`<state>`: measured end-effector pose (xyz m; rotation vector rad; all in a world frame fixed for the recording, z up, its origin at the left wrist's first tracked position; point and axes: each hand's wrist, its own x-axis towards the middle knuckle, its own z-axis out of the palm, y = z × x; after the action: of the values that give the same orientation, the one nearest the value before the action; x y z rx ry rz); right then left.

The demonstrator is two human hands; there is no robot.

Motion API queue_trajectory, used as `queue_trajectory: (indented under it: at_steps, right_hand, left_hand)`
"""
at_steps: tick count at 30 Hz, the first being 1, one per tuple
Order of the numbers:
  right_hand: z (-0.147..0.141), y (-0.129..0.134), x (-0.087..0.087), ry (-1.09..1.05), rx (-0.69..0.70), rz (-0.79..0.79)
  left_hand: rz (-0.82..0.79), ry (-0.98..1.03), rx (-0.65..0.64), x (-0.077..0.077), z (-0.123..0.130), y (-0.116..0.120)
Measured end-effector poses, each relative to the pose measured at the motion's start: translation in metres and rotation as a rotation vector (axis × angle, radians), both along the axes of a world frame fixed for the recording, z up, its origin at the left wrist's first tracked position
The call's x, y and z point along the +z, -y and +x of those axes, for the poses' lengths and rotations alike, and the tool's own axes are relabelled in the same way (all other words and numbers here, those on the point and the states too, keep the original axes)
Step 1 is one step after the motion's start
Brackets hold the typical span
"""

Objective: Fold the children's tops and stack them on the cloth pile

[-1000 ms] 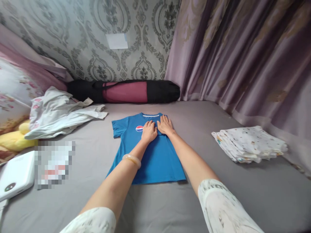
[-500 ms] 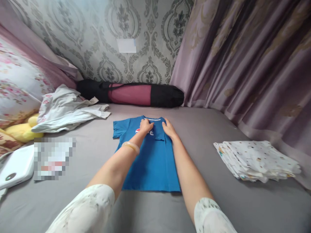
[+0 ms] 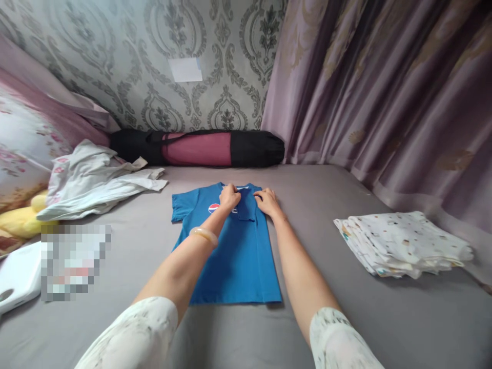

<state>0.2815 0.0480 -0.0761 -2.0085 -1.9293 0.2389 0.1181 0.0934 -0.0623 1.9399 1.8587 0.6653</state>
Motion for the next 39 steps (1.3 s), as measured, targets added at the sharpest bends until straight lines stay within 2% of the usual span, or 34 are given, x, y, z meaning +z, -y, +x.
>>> queue_trajectory:
  at_steps: [4, 8, 16, 27, 30, 33, 36, 39]
  right_hand:
    - [-0.003, 0.002, 0.002, 0.002, -0.016, -0.012]
    - [-0.004, 0.001, 0.000, -0.001, -0.040, -0.048]
    - [0.002, -0.005, -0.003, -0.036, -0.056, -0.071]
    - [0.011, -0.016, -0.006, -0.112, -0.077, -0.069]
    - [0.014, -0.017, -0.006, -0.168, -0.076, -0.018]
    - [0.013, -0.017, -0.001, -0.158, -0.080, 0.090]
    - [0.002, -0.015, 0.006, -0.129, 0.060, 0.130]
    - [-0.011, -0.013, 0.007, -0.103, 0.176, 0.026]
  left_hand:
    - [0.156, 0.024, -0.169, 0.003, 0.008, 0.015]
    - [0.239, -0.013, -0.306, -0.001, 0.017, 0.026]
    - [0.198, -0.235, -0.445, -0.002, 0.027, 0.046]
    - [0.202, -0.422, -0.512, 0.001, 0.030, 0.060]
    - [0.228, -0.425, -0.510, -0.001, 0.026, 0.062]
    - [0.244, -0.404, -0.448, -0.002, 0.020, 0.065]
    - [0.228, -0.393, -0.435, 0.000, 0.014, 0.068]
    - [0.211, -0.389, -0.429, -0.001, 0.009, 0.070]
